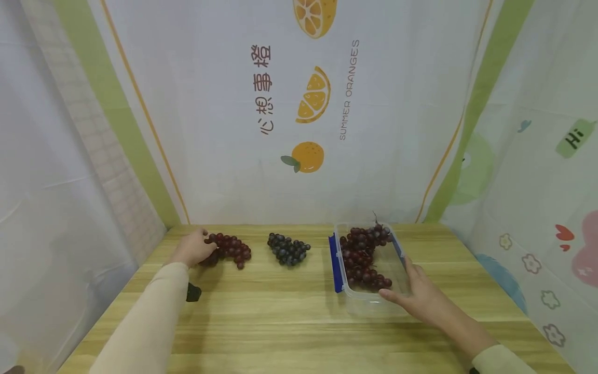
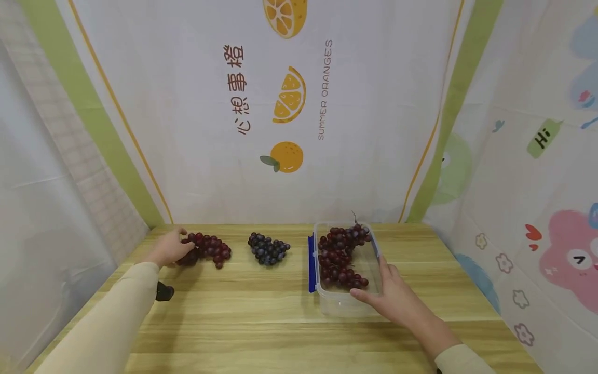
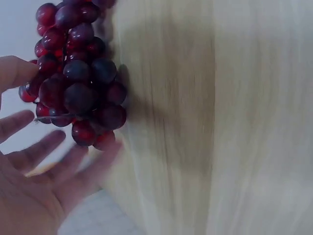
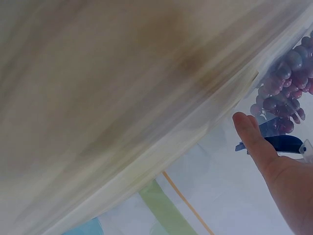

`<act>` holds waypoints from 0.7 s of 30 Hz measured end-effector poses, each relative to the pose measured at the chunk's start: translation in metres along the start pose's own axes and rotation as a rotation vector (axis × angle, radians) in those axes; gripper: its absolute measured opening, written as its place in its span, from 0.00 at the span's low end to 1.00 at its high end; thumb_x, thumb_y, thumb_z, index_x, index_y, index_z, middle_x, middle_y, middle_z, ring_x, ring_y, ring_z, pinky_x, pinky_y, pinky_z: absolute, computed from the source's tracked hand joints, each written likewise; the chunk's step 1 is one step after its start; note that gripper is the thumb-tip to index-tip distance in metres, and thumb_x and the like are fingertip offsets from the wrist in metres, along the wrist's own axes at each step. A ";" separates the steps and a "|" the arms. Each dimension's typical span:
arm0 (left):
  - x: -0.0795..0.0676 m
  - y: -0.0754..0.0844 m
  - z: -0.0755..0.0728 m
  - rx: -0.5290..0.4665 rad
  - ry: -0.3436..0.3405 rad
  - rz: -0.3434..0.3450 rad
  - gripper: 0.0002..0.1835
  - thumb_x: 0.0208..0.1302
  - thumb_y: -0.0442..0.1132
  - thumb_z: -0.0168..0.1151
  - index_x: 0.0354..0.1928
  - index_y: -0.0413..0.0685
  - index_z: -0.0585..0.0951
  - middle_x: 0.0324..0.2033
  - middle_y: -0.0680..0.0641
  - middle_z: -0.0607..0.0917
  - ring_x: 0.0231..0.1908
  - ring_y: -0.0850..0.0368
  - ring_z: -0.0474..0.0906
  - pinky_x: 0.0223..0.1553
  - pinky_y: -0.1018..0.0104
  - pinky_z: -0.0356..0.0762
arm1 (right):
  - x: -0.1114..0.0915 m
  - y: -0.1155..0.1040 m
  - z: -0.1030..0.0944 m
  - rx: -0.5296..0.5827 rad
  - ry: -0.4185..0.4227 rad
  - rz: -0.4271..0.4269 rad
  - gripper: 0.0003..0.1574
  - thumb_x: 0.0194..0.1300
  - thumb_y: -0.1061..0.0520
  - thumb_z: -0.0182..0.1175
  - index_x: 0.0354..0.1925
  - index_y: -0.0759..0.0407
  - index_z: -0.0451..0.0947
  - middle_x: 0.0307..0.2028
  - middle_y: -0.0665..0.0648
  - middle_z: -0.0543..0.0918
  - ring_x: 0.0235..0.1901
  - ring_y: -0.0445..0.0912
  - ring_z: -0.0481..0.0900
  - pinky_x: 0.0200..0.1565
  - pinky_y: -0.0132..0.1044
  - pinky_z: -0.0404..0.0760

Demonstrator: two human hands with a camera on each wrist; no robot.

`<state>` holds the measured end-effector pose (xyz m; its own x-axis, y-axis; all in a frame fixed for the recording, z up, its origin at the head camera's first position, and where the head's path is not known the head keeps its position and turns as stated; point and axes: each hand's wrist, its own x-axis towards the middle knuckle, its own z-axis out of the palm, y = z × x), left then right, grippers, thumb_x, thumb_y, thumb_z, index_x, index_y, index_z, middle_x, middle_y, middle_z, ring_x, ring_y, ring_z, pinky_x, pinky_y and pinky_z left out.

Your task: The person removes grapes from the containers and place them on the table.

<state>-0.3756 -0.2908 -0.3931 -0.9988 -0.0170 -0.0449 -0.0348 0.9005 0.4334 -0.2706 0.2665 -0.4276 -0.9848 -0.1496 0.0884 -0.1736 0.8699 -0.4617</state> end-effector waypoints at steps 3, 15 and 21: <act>-0.002 0.009 0.005 0.126 0.012 0.019 0.46 0.70 0.64 0.47 0.72 0.29 0.56 0.64 0.21 0.65 0.61 0.24 0.67 0.57 0.34 0.69 | 0.000 -0.001 0.000 -0.001 -0.005 0.007 0.75 0.60 0.24 0.56 0.76 0.66 0.28 0.70 0.82 0.48 0.65 0.80 0.55 0.60 0.73 0.63; 0.001 0.045 0.057 0.373 0.121 0.028 0.52 0.53 0.80 0.52 0.75 0.59 0.60 0.71 0.27 0.54 0.65 0.16 0.51 0.43 0.18 0.65 | 0.000 -0.001 0.000 -0.013 0.007 0.009 0.75 0.59 0.23 0.56 0.77 0.67 0.30 0.71 0.82 0.48 0.65 0.80 0.54 0.60 0.74 0.62; 0.002 0.041 0.050 0.367 0.140 0.038 0.41 0.59 0.57 0.67 0.74 0.63 0.62 0.72 0.29 0.55 0.63 0.19 0.59 0.40 0.22 0.70 | 0.001 0.000 0.001 -0.002 0.022 0.005 0.75 0.59 0.24 0.58 0.77 0.66 0.29 0.68 0.81 0.54 0.62 0.80 0.62 0.58 0.71 0.67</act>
<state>-0.3771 -0.2317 -0.4204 -0.9950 -0.0165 0.0988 -0.0084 0.9967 0.0810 -0.2719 0.2658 -0.4278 -0.9853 -0.1347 0.1049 -0.1682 0.8715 -0.4606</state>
